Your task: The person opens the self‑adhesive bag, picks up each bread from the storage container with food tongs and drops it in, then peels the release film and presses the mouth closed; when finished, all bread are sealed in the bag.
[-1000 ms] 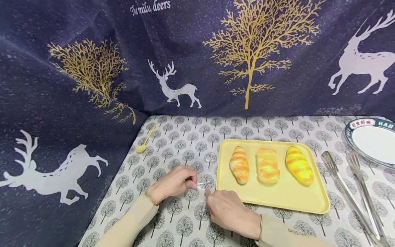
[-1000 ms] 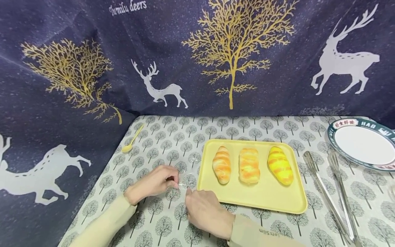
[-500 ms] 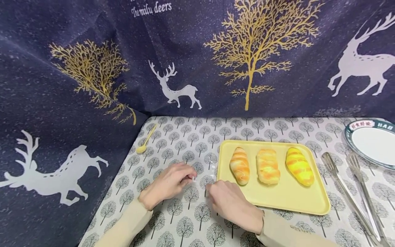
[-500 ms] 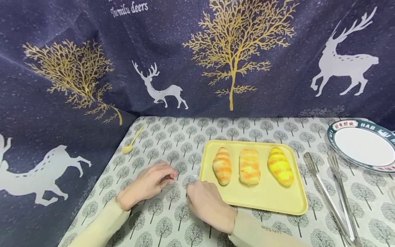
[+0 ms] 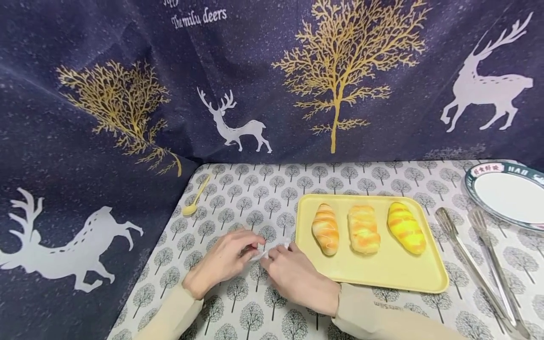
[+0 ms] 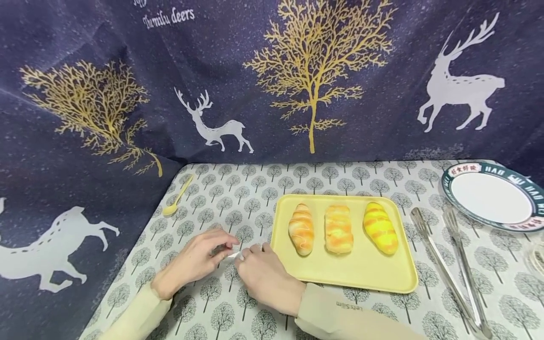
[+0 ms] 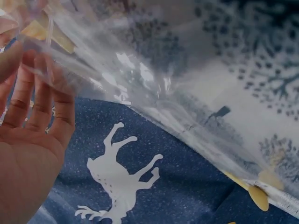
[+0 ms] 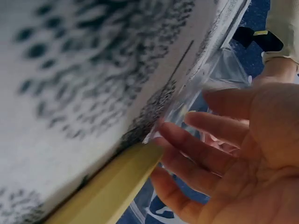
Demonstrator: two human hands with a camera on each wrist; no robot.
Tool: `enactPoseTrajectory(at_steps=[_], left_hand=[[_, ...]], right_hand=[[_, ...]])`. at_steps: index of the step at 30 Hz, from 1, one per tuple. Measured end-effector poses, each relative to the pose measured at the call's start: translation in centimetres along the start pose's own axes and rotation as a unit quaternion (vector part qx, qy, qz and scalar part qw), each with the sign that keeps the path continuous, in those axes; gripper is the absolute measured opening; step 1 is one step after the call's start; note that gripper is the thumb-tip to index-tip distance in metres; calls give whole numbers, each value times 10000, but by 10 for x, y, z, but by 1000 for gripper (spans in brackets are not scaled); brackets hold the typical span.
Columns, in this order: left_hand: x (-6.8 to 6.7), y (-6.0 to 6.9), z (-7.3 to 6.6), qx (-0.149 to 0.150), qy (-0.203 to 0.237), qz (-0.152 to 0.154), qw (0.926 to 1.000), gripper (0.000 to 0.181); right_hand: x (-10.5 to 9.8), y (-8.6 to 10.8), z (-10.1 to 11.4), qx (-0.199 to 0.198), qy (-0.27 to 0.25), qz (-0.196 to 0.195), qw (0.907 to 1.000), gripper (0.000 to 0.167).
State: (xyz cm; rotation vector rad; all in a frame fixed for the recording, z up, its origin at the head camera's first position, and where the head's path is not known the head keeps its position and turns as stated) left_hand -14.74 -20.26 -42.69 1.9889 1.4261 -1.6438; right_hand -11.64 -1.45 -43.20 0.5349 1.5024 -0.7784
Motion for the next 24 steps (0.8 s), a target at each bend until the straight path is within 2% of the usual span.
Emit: enactPoseTrajectory(at_steps=[3, 8, 10, 12, 14, 16, 18, 20, 24], left_hand=[[0, 1, -4, 16, -51, 151, 9999, 36], [7, -2, -9, -15, 208, 624, 9978, 55], [12, -5, -11, 44, 54, 705, 9975, 56], [15, -8, -12, 265, -314, 629, 9972, 54], [16, -10, -13, 644, -882, 477, 9929, 49], [16, -13, -15, 1050, -1453, 266, 9834, 45], [14, -15, -17, 1332, -1877, 108, 9731, 44], [12, -16, -18, 1507, -2124, 29, 9655, 41], [6, -19, -20, 1552, -2244, -55, 9620, 32]], right_hand=[[2, -1, 4, -114, 272, 111, 9995, 48], [3, 1, 6, -244, 490, 118, 9984, 49], [4, 2, 6, -294, 574, 115, 9979, 51], [5, 3, 6, -343, 677, 113, 9971, 52], [5, 4, 7, -386, 740, 165, 9964, 52], [6, 6, 8, -414, 774, 231, 9959, 52], [6, 7, 8, -426, 784, 275, 9956, 51], [5, 7, 9, -445, 781, 286, 9955, 51], [4, 6, 9, -429, 664, 221, 9966, 46]])
Point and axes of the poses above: each hand's wrist, its own y-axis away from the middle knuckle, its own x-axis out of the palm, z = x × y, the point moved 2 cm from there along -y, towards the middle knuckle, and after that the axes turned 10 degrees about -z, right-handed, at the moved point
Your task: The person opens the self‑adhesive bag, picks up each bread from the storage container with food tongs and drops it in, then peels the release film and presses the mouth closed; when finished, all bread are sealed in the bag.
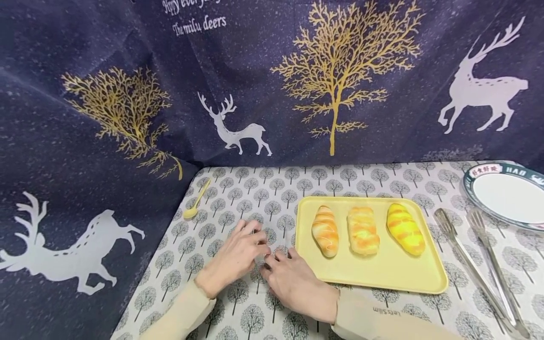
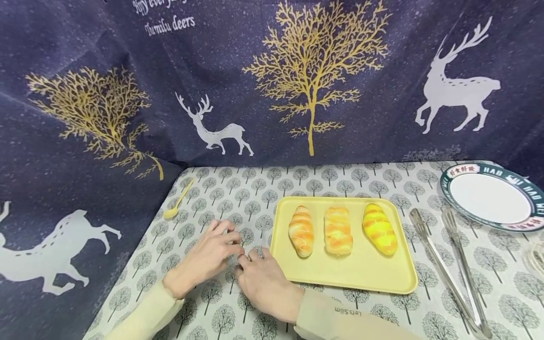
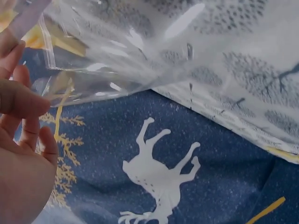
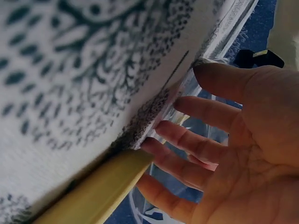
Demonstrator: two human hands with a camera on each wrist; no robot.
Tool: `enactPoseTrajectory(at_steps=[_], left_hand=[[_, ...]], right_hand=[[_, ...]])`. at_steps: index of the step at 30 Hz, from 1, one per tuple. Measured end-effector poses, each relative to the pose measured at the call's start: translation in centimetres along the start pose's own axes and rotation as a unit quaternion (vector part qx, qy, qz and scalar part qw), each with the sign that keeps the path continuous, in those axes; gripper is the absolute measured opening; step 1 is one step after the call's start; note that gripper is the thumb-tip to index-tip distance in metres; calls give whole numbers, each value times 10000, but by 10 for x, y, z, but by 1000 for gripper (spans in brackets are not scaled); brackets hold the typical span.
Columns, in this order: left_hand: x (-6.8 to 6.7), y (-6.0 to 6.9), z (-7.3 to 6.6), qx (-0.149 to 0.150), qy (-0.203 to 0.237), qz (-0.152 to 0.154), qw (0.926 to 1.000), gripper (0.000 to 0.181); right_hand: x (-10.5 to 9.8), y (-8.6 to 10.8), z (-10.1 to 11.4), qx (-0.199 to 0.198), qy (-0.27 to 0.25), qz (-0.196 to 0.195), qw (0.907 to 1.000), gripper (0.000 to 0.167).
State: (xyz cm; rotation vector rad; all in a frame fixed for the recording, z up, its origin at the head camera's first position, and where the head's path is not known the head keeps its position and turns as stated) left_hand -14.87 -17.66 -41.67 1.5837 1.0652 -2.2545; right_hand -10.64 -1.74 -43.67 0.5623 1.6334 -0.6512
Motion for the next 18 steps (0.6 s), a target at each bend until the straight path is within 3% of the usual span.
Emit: enactPoseTrajectory(at_steps=[10, 18], left_hand=[[-12, 12, 1, 86, 182, -687, 9974, 32], [-15, 17, 1, -15, 276, -1126, 9933, 22]], right_hand=[[-2, -9, -5, 153, -201, -46, 9997, 39], [-1, -19, -1, 422, -401, -247, 9980, 56]])
Point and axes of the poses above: each hand's wrist, its own y-axis away from the middle knuckle, its own x-axis out of the palm, z = x × y, the point moved 2 cm from there along -y, towards the middle knuckle, and after that the axes turned 10 degrees about -z, right-handed, at the moved point
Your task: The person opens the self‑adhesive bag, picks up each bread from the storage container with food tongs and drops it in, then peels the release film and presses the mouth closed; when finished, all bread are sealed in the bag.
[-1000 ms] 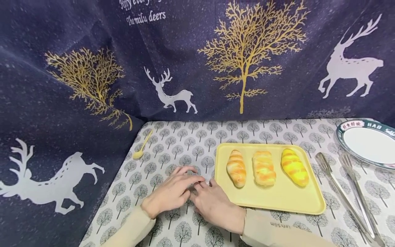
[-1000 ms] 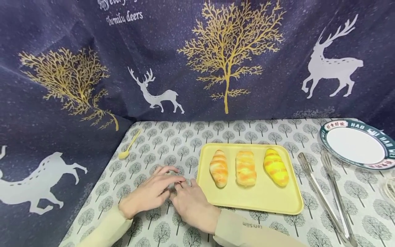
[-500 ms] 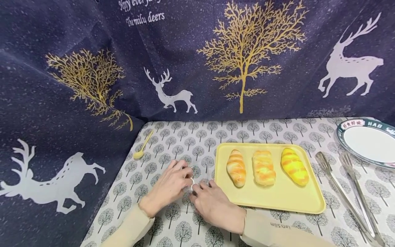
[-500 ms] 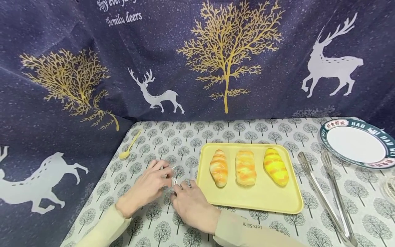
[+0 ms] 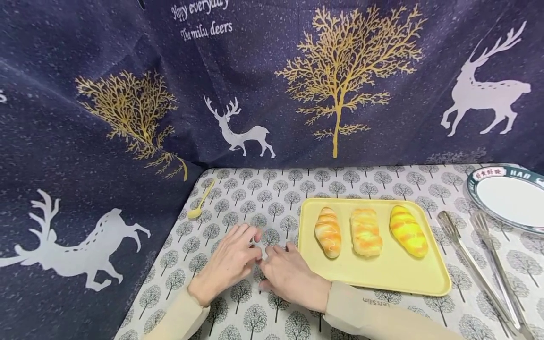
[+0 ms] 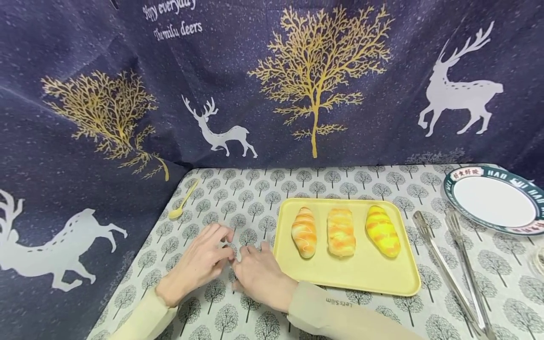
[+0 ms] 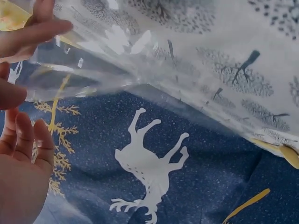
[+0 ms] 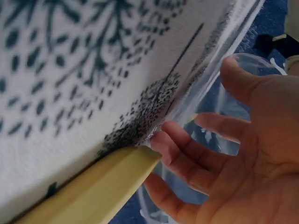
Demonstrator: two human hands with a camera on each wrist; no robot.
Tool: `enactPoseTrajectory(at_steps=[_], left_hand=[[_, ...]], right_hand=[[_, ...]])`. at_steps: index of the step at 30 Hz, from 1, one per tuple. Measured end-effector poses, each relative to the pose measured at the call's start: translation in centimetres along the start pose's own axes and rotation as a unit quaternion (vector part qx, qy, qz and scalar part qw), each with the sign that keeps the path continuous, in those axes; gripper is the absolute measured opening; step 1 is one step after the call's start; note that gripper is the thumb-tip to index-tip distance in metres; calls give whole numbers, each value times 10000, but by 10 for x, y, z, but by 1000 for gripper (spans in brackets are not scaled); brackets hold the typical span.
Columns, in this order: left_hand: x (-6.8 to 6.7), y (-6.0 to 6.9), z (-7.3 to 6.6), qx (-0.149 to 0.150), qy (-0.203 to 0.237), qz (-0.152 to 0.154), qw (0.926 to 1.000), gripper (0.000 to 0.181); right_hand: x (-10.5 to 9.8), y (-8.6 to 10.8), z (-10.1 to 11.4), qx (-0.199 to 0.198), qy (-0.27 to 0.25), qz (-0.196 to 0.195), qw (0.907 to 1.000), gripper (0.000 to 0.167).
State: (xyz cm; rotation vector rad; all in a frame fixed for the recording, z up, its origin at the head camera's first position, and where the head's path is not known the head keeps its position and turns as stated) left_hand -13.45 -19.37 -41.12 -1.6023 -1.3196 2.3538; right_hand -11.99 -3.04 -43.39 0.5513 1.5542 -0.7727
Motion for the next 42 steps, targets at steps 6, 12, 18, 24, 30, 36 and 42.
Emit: enactPoseTrajectory(at_steps=[6, 12, 18, 24, 30, 36, 42], left_hand=[[2, 2, 0, 90, 223, -256, 9994, 18], [4, 4, 0, 146, 328, -394, 9986, 21], [8, 6, 0, -27, 395, -376, 9985, 21], [10, 6, 1, -116, 305, -283, 9991, 19], [11, 6, 2, -190, 283, -182, 9993, 18], [13, 6, 2, -238, 349, -177, 9990, 17], [13, 5, 2, -263, 359, -179, 9988, 15]], right_hand=[[3, 3, 1, -146, 342, -31, 9993, 60], [5, 6, -1, -55, 161, 17, 9999, 64], [5, 7, -3, -62, 110, -70, 9999, 73], [-3, 14, -4, -98, 244, -316, 9992, 57], [-17, 31, -12, -55, 98, -711, 9974, 46], [-30, 51, -27, 210, -247, -1318, 9907, 41], [-43, 76, -44, 563, -429, -1736, 9823, 47]])
Point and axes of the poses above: each hand's wrist, its own y-axis away from the middle knuckle, its own x-axis out of the palm, z = x × y, the point moved 2 cm from there along -y, towards the middle knuckle, and after that the axes turned 10 degrees about -z, right-handed, at the moved point
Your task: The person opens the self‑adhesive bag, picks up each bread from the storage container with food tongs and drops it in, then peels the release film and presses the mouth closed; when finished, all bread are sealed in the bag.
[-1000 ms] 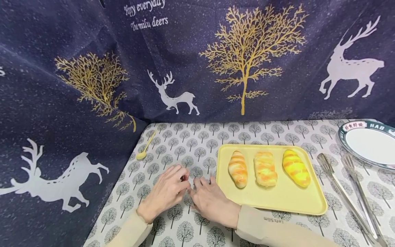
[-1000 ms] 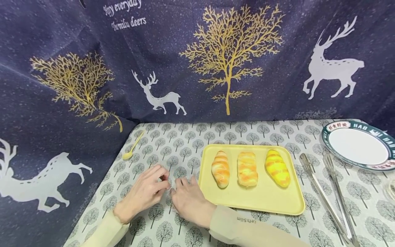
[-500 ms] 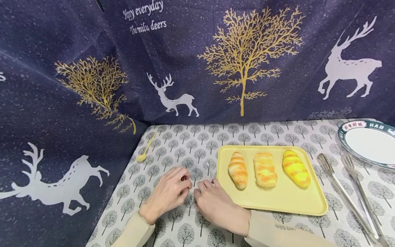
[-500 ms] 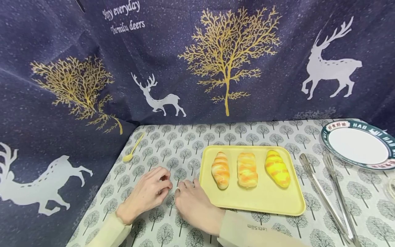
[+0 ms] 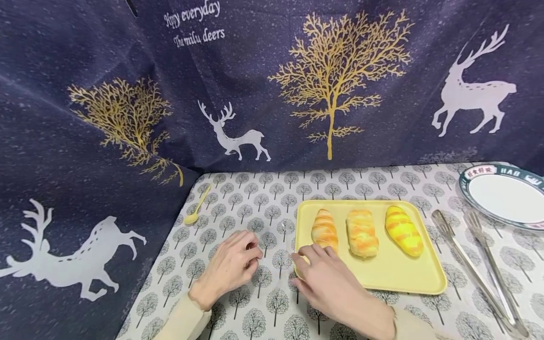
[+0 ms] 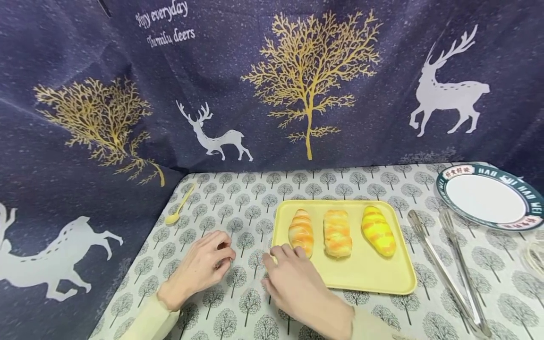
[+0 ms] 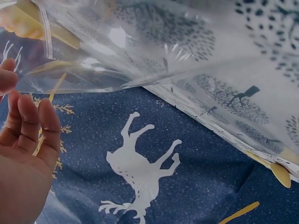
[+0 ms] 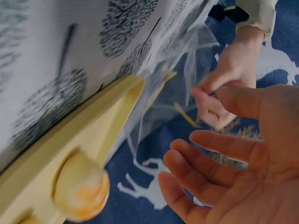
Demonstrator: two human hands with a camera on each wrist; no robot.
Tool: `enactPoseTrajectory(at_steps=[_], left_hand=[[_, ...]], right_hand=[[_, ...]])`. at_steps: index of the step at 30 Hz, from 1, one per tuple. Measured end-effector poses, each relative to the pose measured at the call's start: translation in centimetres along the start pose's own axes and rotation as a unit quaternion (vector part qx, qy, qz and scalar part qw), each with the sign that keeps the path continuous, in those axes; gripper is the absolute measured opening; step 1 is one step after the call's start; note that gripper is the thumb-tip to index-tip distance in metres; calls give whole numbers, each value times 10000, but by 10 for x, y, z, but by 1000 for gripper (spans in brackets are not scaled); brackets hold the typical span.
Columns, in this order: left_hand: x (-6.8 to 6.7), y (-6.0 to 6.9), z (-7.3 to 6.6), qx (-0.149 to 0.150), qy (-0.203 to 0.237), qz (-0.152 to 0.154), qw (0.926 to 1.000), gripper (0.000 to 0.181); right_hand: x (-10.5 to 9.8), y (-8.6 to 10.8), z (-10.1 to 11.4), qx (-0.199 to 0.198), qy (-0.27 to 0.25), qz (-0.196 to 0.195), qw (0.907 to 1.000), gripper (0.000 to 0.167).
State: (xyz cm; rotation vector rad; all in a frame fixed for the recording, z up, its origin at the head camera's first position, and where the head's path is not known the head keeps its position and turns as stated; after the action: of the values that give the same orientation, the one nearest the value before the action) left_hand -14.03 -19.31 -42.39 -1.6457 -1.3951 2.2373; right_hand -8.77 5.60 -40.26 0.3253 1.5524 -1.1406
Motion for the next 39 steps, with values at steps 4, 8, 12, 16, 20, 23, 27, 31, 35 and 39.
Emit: enactPoseTrajectory(at_steps=[4, 8, 12, 16, 20, 23, 27, 31, 35, 39], left_hand=[[-1, 0, 1, -60, 4, 24, 10000, 16], [-2, 0, 1, -112, -45, 4, 9999, 17], [-2, 0, 2, -126, -32, -10, 9999, 16], [-2, 0, 3, -136, -9, -22, 9999, 15], [-2, 0, 3, -119, -28, 3, 9999, 15], [-2, 1, 4, -134, -44, -3, 9999, 15], [-2, 3, 4, -131, -105, -26, 9999, 14], [-1, 6, 4, -154, -109, -41, 9998, 14], [0, 6, 4, -194, -24, -93, 9998, 15], [0, 6, 5, -205, 9, -116, 9997, 14]], right_hand=[[-11, 16, -16, 269, -61, -330, 9991, 48], [-21, 35, -34, 472, -26, -805, 9956, 49], [-33, 52, -53, 679, -101, -1248, 9898, 53], [-47, 69, -72, 1030, -165, -1502, 9831, 56], [-58, 85, -91, 1409, -153, -1595, 9770, 62], [-65, 94, -104, 1764, -145, -1510, 9726, 65], [-70, 104, -122, 2067, -27, -1517, 9666, 62], [-73, 118, -145, 2359, 177, -1413, 9613, 66], [-75, 137, -174, 2979, 378, -936, 9493, 78], [-74, 154, -197, 3272, 541, -1034, 9377, 97]])
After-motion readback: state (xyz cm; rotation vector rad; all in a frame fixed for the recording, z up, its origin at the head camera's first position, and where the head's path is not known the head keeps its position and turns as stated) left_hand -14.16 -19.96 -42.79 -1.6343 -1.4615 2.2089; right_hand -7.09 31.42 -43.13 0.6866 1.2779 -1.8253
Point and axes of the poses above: each hand's wrist, its own y-axis away from the middle knuckle, its own x-axis out of the palm, z = x × y, the point moved 2 cm from there along -y, towards the middle knuckle, and after that the axes turned 10 degrees about -z, right-handed, at the moved point
